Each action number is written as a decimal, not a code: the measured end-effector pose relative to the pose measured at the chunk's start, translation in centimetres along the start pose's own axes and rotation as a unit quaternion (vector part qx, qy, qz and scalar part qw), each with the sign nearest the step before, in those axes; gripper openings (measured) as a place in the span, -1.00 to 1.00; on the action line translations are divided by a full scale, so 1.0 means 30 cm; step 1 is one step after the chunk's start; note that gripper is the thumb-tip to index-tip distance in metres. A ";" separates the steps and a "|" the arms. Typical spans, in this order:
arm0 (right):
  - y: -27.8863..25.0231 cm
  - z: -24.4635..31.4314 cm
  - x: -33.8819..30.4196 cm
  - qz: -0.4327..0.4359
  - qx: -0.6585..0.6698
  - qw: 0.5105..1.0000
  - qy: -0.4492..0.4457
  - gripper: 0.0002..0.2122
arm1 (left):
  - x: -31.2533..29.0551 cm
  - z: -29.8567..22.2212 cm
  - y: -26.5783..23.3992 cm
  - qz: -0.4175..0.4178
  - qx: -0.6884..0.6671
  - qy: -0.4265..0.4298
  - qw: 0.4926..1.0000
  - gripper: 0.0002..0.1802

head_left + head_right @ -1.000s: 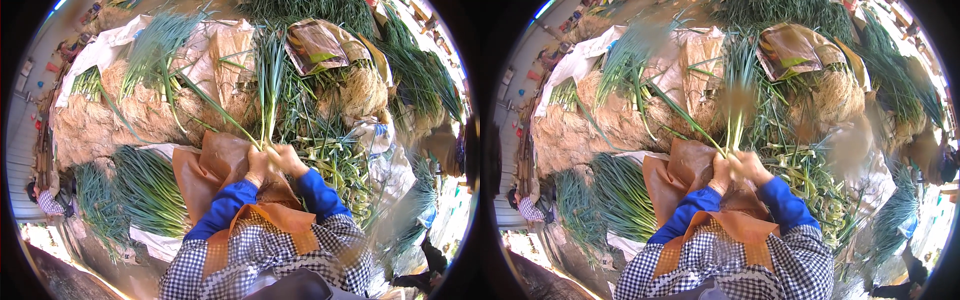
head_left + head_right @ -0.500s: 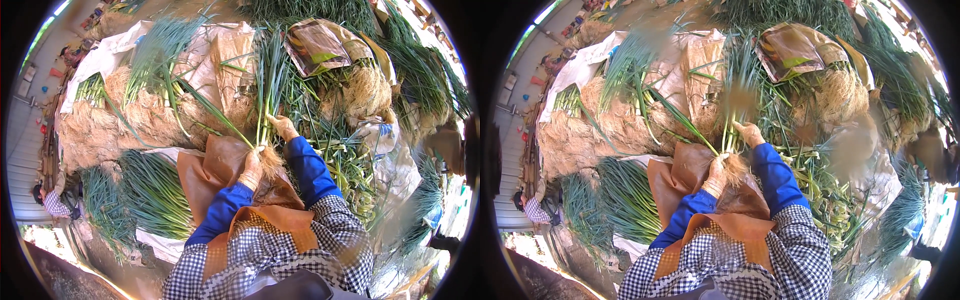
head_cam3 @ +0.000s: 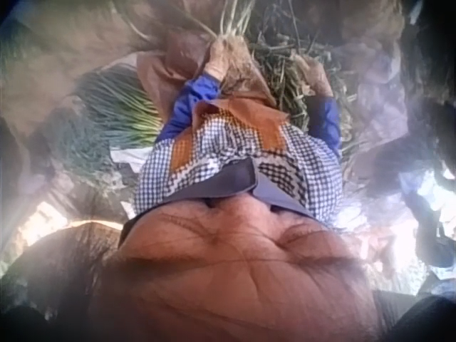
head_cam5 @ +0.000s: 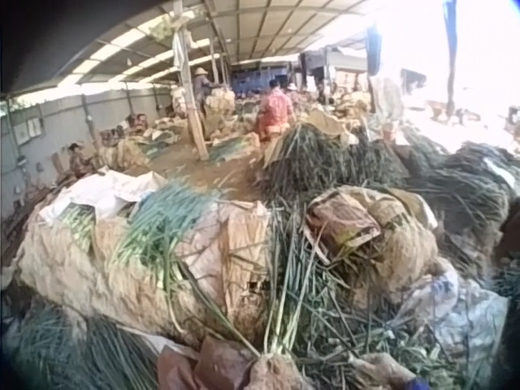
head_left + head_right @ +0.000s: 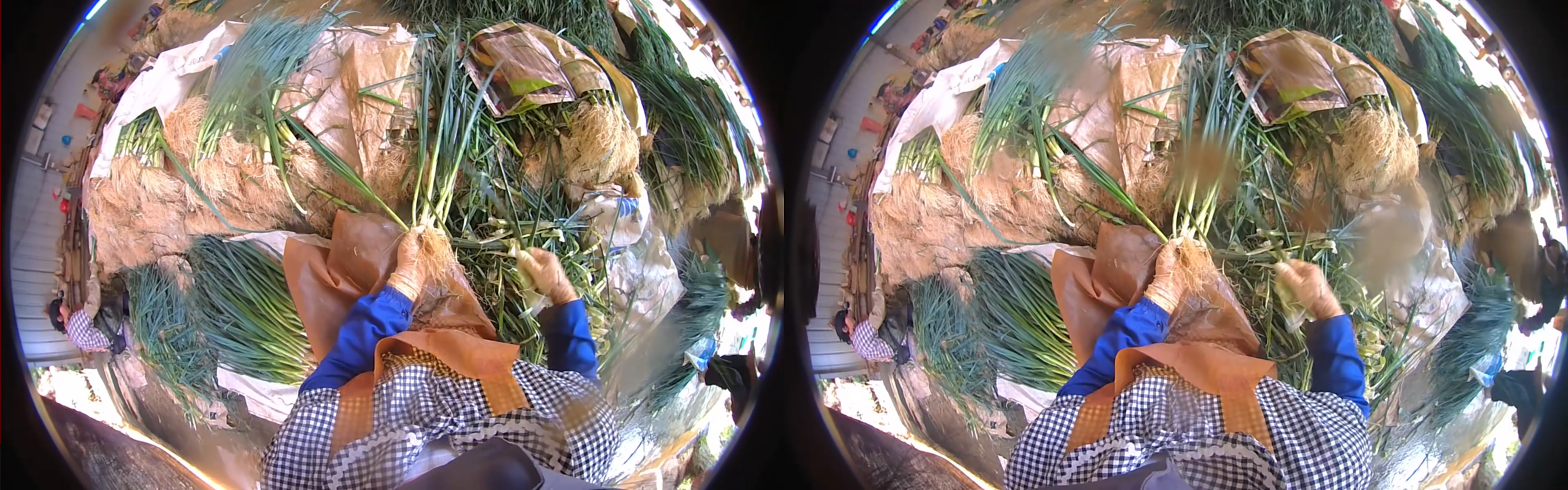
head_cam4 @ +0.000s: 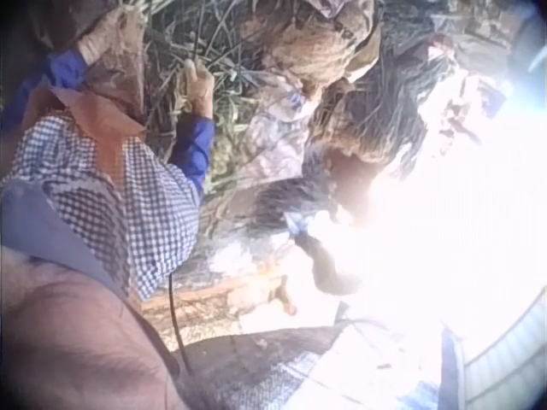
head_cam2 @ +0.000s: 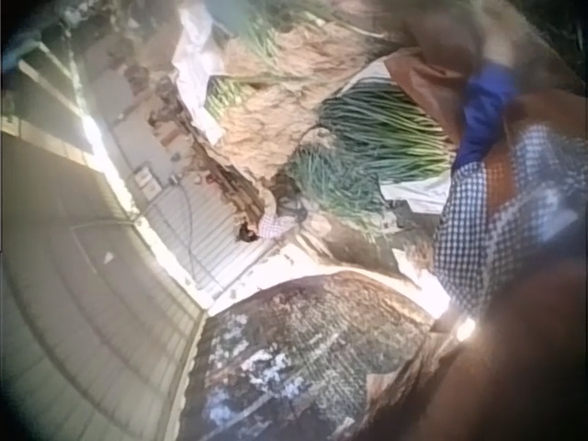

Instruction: The person sorts green onions by hand, peeling away outer layers and grouping the cleaned plants together on a workspace covered in discarded skins.

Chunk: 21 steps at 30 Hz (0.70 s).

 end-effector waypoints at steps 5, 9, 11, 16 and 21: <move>0.081 -0.037 0.214 -0.155 -0.329 0.909 -0.203 -0.60 | -0.016 -0.002 0.027 0.079 0.011 -0.032 0.996 -0.81; 0.335 -0.109 0.423 -0.049 -0.110 0.960 -0.253 -0.53 | 0.020 0.034 0.031 0.045 0.064 0.010 0.997 -0.84; 0.480 -0.038 0.411 0.038 -0.064 0.983 -0.169 -0.59 | 0.109 -0.102 -0.128 0.145 -0.035 -0.001 0.989 -0.85; 0.122 -0.053 0.222 0.034 0.054 0.997 -0.050 -0.76 | 0.052 -0.103 -0.095 0.153 0.095 0.126 0.976 -0.84; 0.129 -0.055 0.366 -0.208 -0.280 0.921 -0.176 -0.63 | -0.025 -0.064 0.006 0.077 0.084 0.054 0.992 -0.85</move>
Point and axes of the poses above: each hand's wrist, its own x-axis towards the middle knuckle, its own y-axis out of the palm, z = x × y, the point moved 2 cm from there along x, towards the middle knuckle, and after that the axes turned 10 degrees about -z, right-handed, at the moved point
